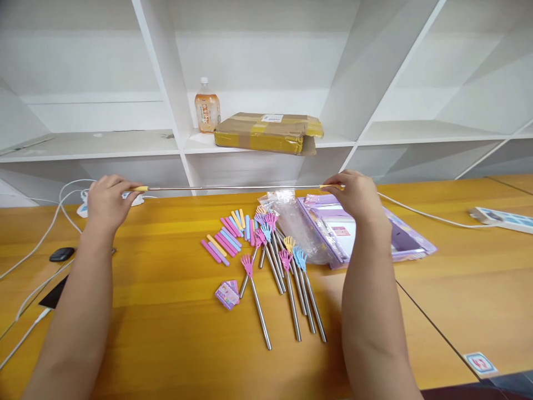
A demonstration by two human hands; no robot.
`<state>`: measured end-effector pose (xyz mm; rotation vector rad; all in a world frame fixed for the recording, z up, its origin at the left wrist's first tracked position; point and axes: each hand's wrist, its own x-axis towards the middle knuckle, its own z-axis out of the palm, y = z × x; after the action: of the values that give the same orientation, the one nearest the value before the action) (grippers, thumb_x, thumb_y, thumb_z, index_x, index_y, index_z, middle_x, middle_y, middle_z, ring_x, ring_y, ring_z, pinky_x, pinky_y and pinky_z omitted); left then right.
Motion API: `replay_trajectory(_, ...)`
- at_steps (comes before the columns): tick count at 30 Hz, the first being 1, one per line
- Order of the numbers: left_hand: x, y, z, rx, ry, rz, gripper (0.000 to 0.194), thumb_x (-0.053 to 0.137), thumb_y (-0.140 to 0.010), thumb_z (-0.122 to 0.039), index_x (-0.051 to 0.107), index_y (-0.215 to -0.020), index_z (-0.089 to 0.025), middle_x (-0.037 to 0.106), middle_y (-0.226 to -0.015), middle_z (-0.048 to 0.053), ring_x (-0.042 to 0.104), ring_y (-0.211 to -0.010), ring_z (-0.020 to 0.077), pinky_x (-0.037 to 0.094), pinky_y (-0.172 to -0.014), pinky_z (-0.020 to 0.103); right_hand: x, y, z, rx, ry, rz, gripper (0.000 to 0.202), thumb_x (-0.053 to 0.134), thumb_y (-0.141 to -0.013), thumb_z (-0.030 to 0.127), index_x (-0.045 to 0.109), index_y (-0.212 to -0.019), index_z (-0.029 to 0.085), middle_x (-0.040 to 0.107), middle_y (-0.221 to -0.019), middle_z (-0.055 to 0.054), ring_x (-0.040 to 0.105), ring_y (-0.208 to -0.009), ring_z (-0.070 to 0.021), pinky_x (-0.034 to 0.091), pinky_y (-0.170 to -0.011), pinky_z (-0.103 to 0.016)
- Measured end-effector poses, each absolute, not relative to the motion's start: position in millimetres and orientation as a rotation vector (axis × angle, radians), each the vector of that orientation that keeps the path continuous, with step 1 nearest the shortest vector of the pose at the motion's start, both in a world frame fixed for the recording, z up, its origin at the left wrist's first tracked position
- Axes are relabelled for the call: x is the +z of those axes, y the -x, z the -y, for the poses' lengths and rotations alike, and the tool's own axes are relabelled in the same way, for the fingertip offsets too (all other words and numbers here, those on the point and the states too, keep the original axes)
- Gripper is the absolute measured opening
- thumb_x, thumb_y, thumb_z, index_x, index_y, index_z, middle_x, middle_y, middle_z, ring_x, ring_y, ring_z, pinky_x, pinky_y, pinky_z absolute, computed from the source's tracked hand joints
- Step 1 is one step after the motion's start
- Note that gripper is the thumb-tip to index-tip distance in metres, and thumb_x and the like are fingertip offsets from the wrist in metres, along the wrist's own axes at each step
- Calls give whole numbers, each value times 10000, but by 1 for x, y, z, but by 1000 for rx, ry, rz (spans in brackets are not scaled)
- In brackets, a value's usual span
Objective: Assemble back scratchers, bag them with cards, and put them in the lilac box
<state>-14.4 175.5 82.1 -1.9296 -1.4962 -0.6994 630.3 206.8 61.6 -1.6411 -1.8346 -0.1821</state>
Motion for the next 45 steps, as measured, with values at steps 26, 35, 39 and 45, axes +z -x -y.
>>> replay_trajectory(26,35,-145,-149,-435,2374,1172,333,460,-1139,-282,766,-1042,-193,670,-914,94,544,-846,245,375,-747,390,22,-406,-181,-632,975,2528,305,506,-1110,188,718,-890,194,672,-881,-90,499,-814,-238,299,-754,-373)
replay_trajectory(35,40,-141,-149,-358,2477,1236,302,486,-1134,-323,736,-1022,-197,674,-957,96,597,-868,250,376,-735,392,26,-417,-186,-371,1051,2523,224,603,-1098,311,725,-952,195,718,-979,-89,593,-892,-231,370,-796,-355)
replay_trajectory(39,35,-143,-150,-324,2458,1266,302,469,-1140,-312,711,-1010,-186,670,-964,97,611,-874,248,383,-737,383,35,-437,-187,-180,1449,2516,150,769,-992,359,756,-1058,225,767,-1112,-90,690,-1002,-246,441,-811,-335)
replay_trajectory(45,30,-138,-152,-302,2441,1370,271,481,-1133,-286,679,-978,-185,645,-949,88,611,-846,239,412,-704,361,41,-500,-209,-76,2327,2203,349,754,-970,432,805,-1122,123,777,-1141,-262,748,-1060,-388,533,-837,-442)
